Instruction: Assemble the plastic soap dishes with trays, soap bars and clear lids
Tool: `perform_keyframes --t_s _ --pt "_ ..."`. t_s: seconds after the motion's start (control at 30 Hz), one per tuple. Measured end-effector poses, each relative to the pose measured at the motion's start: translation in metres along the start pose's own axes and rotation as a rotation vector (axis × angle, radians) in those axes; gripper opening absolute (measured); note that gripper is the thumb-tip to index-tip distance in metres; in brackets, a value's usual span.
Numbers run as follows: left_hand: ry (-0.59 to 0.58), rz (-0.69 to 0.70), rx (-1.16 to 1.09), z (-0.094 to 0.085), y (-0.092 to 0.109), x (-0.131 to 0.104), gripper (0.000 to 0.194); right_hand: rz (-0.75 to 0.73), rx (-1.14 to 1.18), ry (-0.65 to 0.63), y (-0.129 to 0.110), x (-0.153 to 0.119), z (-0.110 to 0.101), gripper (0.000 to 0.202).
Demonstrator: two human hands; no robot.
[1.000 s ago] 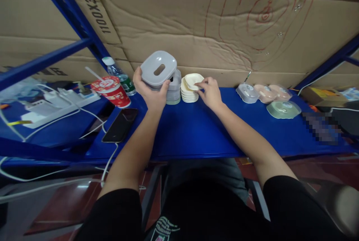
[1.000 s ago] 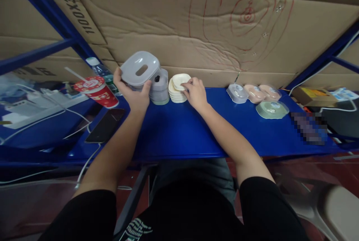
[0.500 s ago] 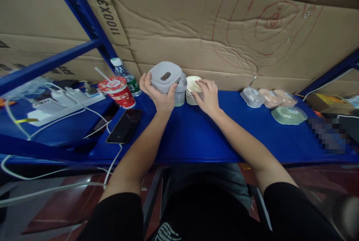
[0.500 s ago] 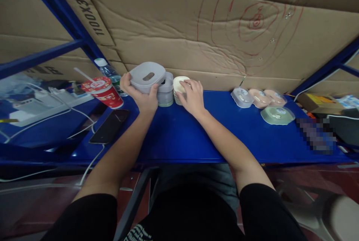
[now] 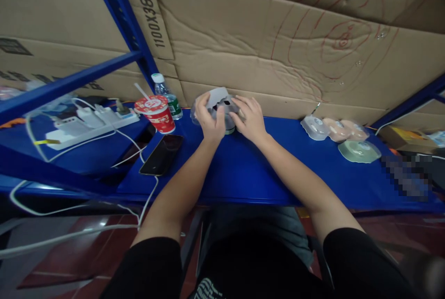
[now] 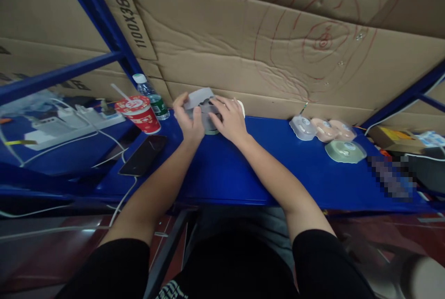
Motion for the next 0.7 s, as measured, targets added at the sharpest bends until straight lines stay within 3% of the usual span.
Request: perform_keyframes --t_s 0.1,0.27,0.47,0.7 --pt "0.061 -0.095 0.091 -0.016 -0.014 0.010 0.052 0.036 0.018 0.015 0.009 -0.007 0.006 0.056" --pt "-0.058 -0.160 0.287 -0.015 -0.030 0.016 0.036 0.023 0.049 -0.015 0.020 -0.024 0.011 0.056" --pt "-0.044 -0.194 0.358 -0.024 -0.048 0.020 0.048 0.068 0.066 -0.034 0.041 -0.056 -0.007 0.049" --pt "-0.054 -0.342 0.391 -0.028 -0.068 0.023 0.044 0.149 0.090 -0.017 0.065 -0.079 -0.019 0.048"
Point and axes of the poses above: each hand's wrist, its own x-axis towards the middle knuckle, its own z-axis out of the palm, y = z × x, the point moved 9 cm from there along x, towards the middle knuckle, and after that the axes turned 13 degrees about -x, right-handed, at the moved point
